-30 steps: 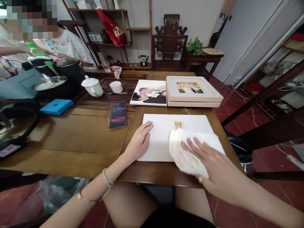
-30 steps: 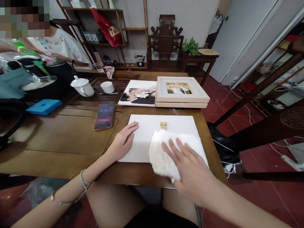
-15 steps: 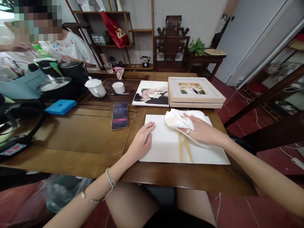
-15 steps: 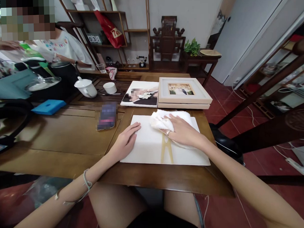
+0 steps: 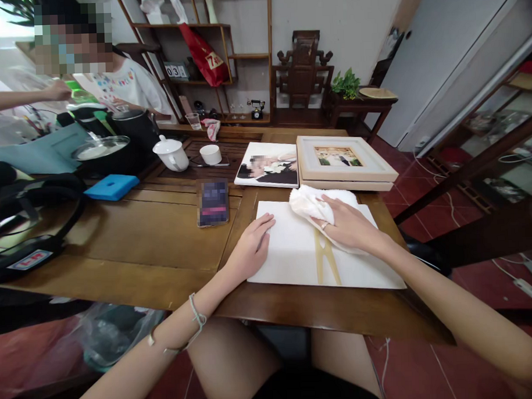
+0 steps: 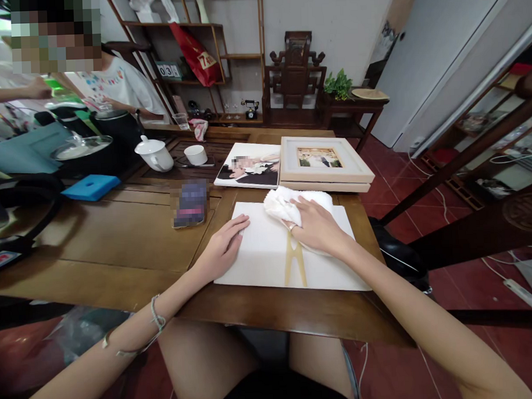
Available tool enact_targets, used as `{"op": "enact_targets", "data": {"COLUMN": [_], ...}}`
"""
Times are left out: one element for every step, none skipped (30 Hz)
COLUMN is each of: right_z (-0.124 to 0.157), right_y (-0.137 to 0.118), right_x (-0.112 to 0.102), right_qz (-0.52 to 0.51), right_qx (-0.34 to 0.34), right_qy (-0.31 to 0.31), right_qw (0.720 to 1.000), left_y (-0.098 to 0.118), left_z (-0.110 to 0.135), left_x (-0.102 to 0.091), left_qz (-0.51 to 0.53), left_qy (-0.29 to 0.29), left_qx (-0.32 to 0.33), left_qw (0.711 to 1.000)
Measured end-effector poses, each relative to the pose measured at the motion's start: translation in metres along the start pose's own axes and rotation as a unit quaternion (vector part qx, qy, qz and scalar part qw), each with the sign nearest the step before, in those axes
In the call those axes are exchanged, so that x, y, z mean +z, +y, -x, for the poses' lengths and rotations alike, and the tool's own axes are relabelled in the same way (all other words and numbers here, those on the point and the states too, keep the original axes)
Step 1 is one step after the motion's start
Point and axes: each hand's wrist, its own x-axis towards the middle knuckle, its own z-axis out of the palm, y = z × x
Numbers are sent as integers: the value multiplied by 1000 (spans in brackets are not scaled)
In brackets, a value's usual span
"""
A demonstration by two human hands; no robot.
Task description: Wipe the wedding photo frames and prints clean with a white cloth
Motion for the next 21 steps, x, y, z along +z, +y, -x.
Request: {"op": "enact_targets", "data": {"right_z": [5,9,14,18,22,25,28,30,31,31,29,26,22,16,10,3,-3,-8,-10,-9,-5], "right_y": [5,11,17,23,29,34,39,43,45,45,43,39,34,27,19,11,2,-7,-15,-24,-32], "right_x": [0,-1,-2,-3,-4,-6,-6,-7,-7,-6,-5,-2,0,3,6,10,12,15,18,20,23], "right_qz": [7,12,17,22,27,30,33,35,36,36,37,39,44,52,66,85,108,133,156,175,188], "right_qx": [9,17,26,34,44,54,63,67,66,58,44,25,7,-9,-24,-39,-54,-68,-80,-89,-98], "right_qy": [4,8,11,18,25,32,37,40,39,34,26,16,7,-1,-6,-7,-6,-3,-1,0,-2], "right_qw": [1000,1000,999,999,998,998,997,996,996,997,998,999,999,999,998,996,993,989,985,981,977], "left_y": [0,0,0,0,0,0,0,0,0,0,0,0,1,1,1,1,1,1,1,0,0], "left_z": [0,0,0,0,0,0,0,0,0,0,0,0,0,0,-1,-1,-1,-1,-1,-1,-1], "left_x": [0,0,0,0,0,0,1,1,1,2,2,2,2,1,1,0,0,0,-1,-1,-1], "left_qz": [0,-1,0,0,1,1,1,1,0,0,0,1,1,2,1,0,-1,-1,-1,0,1], "left_qy": [1,2,4,6,9,10,11,12,13,13,14,14,13,11,8,6,3,2,1,2,3], "left_qx": [2,3,5,7,8,10,11,10,9,8,6,5,3,1,0,-2,-3,-3,-3,-1,0], "left_qw": [1000,1000,1000,1000,1000,1000,1000,1000,1000,1000,1000,1000,1000,1000,1000,1000,1000,1000,1000,1000,1000]}}
